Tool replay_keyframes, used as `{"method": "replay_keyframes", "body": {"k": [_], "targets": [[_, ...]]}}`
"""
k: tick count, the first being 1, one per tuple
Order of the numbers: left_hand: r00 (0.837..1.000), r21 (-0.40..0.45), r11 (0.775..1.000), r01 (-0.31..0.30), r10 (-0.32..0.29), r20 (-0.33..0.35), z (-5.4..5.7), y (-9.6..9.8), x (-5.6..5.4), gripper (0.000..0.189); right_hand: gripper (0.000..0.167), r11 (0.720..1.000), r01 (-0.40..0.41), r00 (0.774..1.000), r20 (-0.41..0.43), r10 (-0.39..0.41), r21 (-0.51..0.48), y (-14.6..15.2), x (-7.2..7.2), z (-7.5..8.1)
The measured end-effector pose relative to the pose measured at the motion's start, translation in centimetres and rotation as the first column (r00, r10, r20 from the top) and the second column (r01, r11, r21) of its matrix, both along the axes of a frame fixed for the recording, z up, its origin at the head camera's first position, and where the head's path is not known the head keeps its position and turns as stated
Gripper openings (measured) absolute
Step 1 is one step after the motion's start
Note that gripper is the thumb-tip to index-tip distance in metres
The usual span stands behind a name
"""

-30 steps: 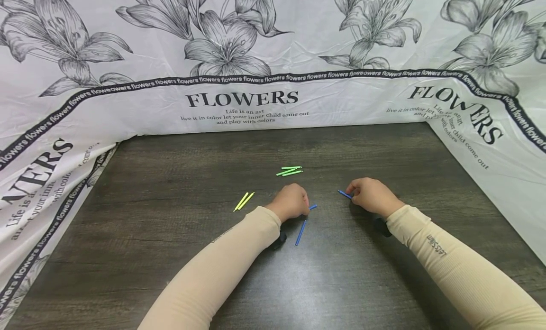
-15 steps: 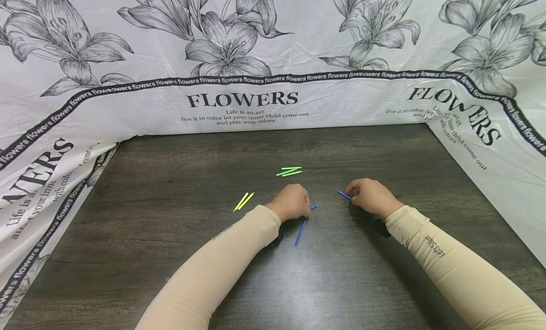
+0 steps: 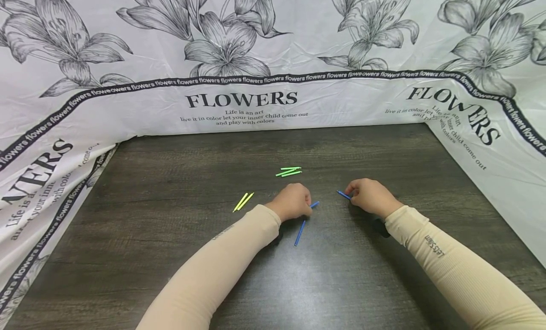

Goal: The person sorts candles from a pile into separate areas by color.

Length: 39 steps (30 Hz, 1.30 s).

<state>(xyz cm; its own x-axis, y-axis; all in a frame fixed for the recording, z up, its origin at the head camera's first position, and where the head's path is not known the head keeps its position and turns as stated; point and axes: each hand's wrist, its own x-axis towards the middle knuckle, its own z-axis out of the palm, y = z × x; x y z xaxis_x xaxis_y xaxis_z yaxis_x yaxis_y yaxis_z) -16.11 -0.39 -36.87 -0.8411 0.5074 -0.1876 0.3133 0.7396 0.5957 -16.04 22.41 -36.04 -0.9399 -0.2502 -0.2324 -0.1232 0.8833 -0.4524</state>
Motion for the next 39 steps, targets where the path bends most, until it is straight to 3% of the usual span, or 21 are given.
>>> {"method": "replay_keyframes", "body": {"k": [8, 18, 31, 39], "targets": [[0.999, 0.095, 0.995, -0.028, 0.026, 0.019, -0.2, -0.4, -0.6, 0.011, 0.021, 1.000, -0.001, 1.000, -0.006, 0.001, 0.000, 0.1, 0.0, 0.1], [0.995, 0.139, 0.987, -0.081, 0.072, 0.067, -0.1, -0.4, -0.9, 0.006, 0.021, 1.000, -0.003, 1.000, -0.003, 0.003, -0.008, 0.1, 0.0, 0.2], [0.988, 0.246, 0.963, -0.108, 0.078, 0.131, -0.1, 0.1, -1.4, 0.007, 0.021, 1.000, -0.011, 1.000, -0.024, 0.010, -0.008, 0.2, 0.0, 0.0], [0.992, 0.276, 0.957, -0.086, 0.055, 0.118, 0.0, 0.7, -2.1, 0.009, 0.021, 1.000, -0.008, 1.000, -0.025, 0.008, -0.003, 0.2, -0.1, 0.0]]}}
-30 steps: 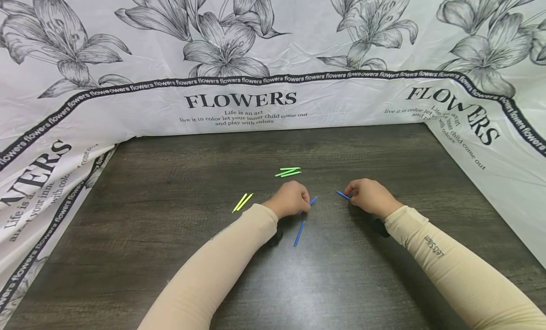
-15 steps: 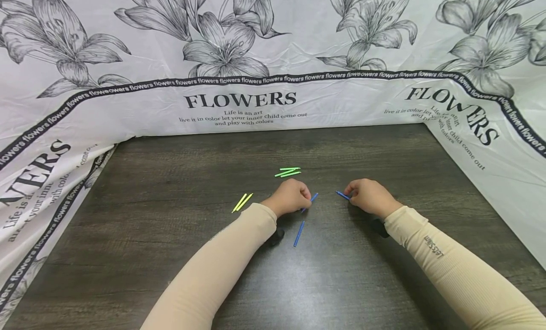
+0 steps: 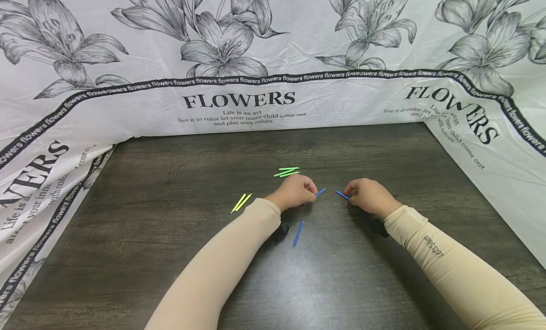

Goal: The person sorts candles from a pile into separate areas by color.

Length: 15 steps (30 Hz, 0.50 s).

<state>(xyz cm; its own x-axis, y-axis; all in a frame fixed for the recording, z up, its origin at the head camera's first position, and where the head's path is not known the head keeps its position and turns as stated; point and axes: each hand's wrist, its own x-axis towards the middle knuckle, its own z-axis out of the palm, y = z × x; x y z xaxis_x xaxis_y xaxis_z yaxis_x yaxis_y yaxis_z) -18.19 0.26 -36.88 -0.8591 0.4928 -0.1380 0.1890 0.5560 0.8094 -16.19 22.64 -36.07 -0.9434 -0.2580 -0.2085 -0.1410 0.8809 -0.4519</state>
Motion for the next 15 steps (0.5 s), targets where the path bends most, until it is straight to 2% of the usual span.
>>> {"method": "replay_keyframes", "body": {"k": [7, 15], "targets": [[1.000, -0.018, 1.000, 0.017, -0.017, -0.023, 0.2, 0.9, -0.7, 0.014, 0.021, 1.000, 0.000, 1.000, -0.002, 0.000, 0.002, 0.1, -0.1, 0.0], [0.996, -0.038, 0.998, 0.053, -0.055, -0.063, 0.0, 1.8, -1.3, 0.012, 0.022, 1.000, -0.002, 1.000, 0.009, 0.002, -0.010, 0.3, -0.2, -0.1]]}}
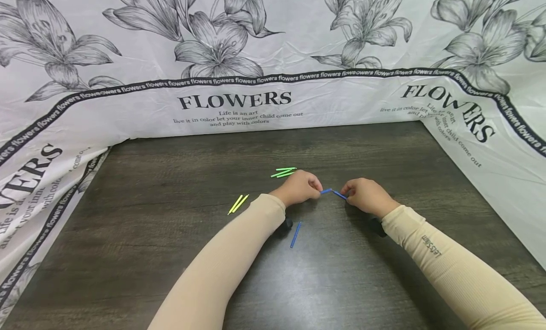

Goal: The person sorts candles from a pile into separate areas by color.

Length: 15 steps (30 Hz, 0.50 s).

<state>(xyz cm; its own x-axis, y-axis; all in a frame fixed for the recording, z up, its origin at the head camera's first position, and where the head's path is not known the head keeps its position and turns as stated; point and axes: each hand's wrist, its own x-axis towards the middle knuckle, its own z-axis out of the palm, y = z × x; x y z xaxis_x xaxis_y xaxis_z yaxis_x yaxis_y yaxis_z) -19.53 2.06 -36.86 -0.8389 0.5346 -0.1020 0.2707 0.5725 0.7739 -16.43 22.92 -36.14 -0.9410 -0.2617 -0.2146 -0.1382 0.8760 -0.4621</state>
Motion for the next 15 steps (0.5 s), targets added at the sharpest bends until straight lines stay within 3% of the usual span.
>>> {"method": "replay_keyframes", "body": {"k": [5, 15], "targets": [[0.999, 0.018, 1.000, 0.004, -0.005, 0.038, -0.17, 0.37, -0.21, 0.012, 0.021, 1.000, -0.001, 1.000, 0.007, 0.001, -0.002, -0.05, -0.03, -0.02], [0.999, 0.017, 0.999, 0.027, -0.027, 0.019, -0.61, 1.03, -0.70, 0.010, 0.021, 1.000, 0.002, 1.000, 0.019, -0.002, -0.003, -0.05, -0.09, -0.02]]}}
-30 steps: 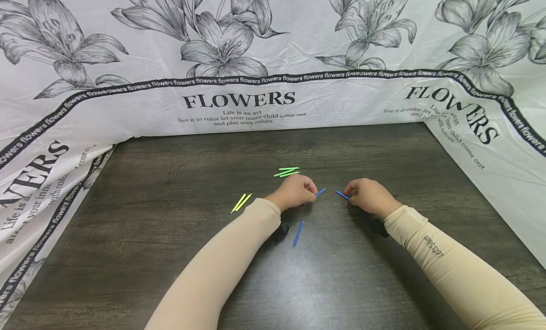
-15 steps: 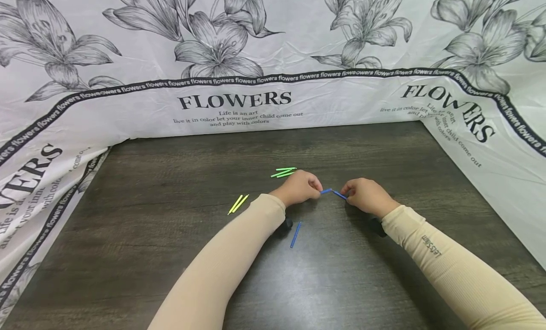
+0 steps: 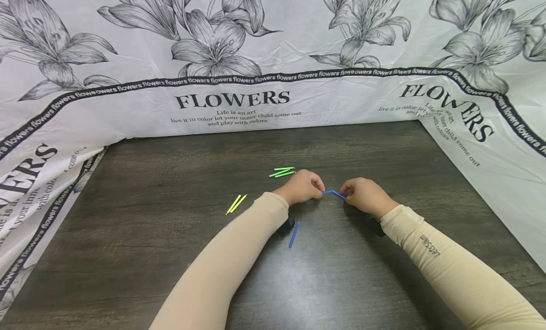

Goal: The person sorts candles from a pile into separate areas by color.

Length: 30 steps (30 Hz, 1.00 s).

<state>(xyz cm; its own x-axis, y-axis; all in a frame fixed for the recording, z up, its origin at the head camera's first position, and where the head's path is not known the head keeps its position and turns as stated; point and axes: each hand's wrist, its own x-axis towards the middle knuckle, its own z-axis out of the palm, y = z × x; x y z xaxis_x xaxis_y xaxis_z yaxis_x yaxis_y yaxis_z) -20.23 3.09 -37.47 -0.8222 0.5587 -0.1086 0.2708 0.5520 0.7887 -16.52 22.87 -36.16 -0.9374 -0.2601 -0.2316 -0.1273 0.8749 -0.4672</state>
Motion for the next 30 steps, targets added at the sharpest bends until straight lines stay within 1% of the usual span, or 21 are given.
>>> {"method": "replay_keyframes", "body": {"k": [6, 13, 20, 23, 30], "targets": [[1.000, -0.009, 1.000, 0.022, -0.022, -0.015, -0.2, 0.5, -0.2, 0.010, 0.021, 1.000, 0.004, 1.000, 0.002, -0.004, 0.000, 0.0, 0.1, 0.0], [0.999, -0.025, 0.999, 0.032, -0.032, 0.020, -0.1, 1.0, -0.1, 0.010, 0.021, 1.000, 0.004, 1.000, -0.012, -0.004, 0.009, 0.0, 0.1, 0.1], [0.998, -0.041, 0.998, 0.043, -0.041, 0.048, 0.2, 1.5, 0.0, 0.009, 0.021, 1.000, 0.002, 1.000, -0.006, -0.002, -0.003, 0.1, 0.1, 0.1], [0.998, -0.051, 0.997, 0.055, -0.053, 0.042, 0.3, 1.7, -0.1, 0.009, 0.021, 1.000, 0.004, 1.000, -0.005, -0.004, -0.003, 0.1, 0.1, 0.1], [0.996, -0.116, 0.990, 0.085, -0.086, -0.009, 0.5, 2.3, -0.2, 0.008, 0.021, 1.000, 0.001, 1.000, 0.003, -0.001, -0.006, 0.2, -0.1, 0.1]]}}
